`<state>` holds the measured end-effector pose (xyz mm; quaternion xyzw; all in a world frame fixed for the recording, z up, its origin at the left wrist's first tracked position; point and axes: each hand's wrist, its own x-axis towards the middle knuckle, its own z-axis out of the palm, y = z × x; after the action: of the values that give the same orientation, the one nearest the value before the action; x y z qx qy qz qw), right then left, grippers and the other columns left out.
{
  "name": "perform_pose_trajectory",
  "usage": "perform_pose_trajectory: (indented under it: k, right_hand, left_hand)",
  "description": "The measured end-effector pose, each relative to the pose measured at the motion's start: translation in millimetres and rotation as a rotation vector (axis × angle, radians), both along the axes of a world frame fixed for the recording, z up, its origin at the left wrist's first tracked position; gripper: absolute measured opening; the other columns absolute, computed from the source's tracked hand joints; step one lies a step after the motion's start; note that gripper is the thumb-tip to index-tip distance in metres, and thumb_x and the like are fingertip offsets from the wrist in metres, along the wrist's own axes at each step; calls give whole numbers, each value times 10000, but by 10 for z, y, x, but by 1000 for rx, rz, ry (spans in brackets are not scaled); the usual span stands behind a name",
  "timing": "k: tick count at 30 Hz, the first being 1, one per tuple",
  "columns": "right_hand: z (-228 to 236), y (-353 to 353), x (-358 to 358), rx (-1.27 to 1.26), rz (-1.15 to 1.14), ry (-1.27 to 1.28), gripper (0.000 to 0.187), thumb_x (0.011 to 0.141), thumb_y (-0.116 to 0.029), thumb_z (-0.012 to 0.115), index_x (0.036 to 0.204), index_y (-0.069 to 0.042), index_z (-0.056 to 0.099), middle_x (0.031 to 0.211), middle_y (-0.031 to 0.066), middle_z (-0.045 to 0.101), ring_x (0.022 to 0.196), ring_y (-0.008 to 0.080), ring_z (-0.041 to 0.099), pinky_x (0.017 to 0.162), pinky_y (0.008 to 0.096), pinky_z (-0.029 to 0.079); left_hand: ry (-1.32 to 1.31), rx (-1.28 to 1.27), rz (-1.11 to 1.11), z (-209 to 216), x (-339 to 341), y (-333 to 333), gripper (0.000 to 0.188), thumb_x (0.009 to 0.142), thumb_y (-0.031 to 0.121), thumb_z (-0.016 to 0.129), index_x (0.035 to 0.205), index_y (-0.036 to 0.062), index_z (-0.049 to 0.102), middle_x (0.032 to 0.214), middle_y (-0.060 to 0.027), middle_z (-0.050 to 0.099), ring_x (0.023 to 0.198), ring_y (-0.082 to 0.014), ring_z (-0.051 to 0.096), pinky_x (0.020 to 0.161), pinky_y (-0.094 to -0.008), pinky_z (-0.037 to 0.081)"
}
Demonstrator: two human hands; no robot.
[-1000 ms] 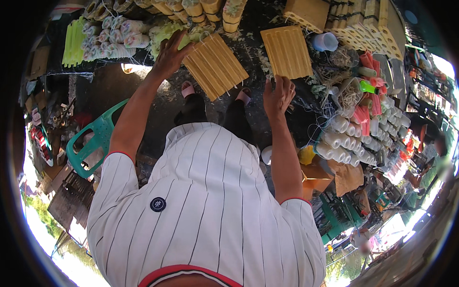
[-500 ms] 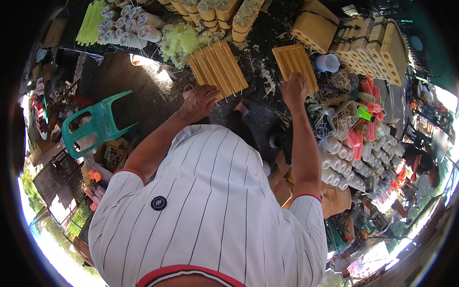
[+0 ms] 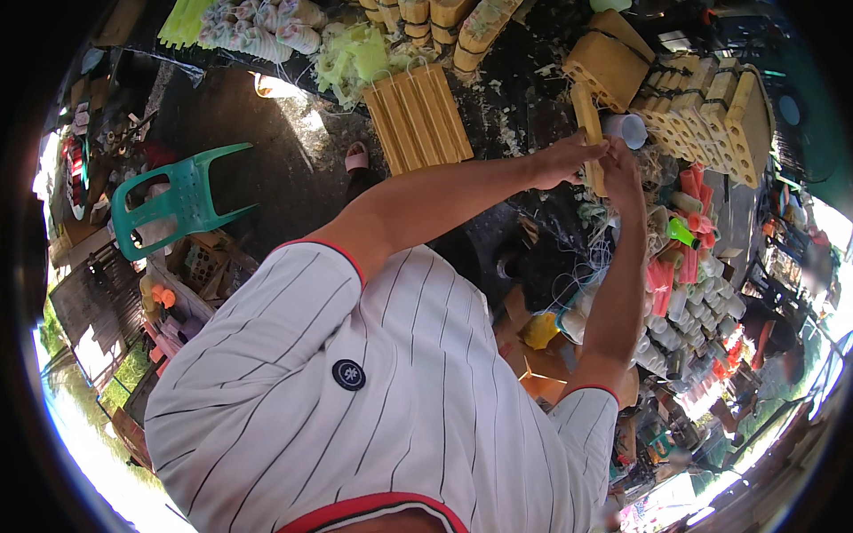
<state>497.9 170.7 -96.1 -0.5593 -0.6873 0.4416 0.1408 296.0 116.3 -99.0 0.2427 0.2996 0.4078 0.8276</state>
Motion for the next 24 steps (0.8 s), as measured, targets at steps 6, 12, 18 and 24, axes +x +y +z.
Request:
perform_pose_trajectory:
  k: [6,12,18,24]
  right_hand:
    - [58,-328,-354,460,-4,-263,355,1008,-114,640,1353,-68,572,1110,210,717,982,389,711,823,466,548]
    - [797,-972,-545,691,-49,-503,415,994,-92,672,1397,-65,575,1103,238,736,982,450,720,839,486,568]
    - [741,-1289,-414,173,-208,334,443,1057,-136,649,1453,27,534,1254,122,713,1114,172,675,968,334,533]
    - [17,-915,-1679,-136,17,368,370,1048,-180,669,1371,-9,611,1195,94,701,1069,151,653,942,331,517]
  left_hand:
    - [-166,-142,97,-210,275,125,821,1049,522,613,1562,-40,306,1584,-229,416,1500,-348,379,1202,-595,349]
    - [891,563,27,-346,-477,-641,881,1020,471,657,1582,-106,302,1580,-336,419,1453,-451,454,1219,-486,366]
    - [581,292,64,34,-1237,-1236,545,1025,286,699,1361,-120,561,1259,-275,668,1194,-340,687,916,-412,616]
    - [848,-203,339,-48,-1885,-1763,297,981,161,747,1019,-127,685,862,-159,753,756,-200,767,652,-318,648]
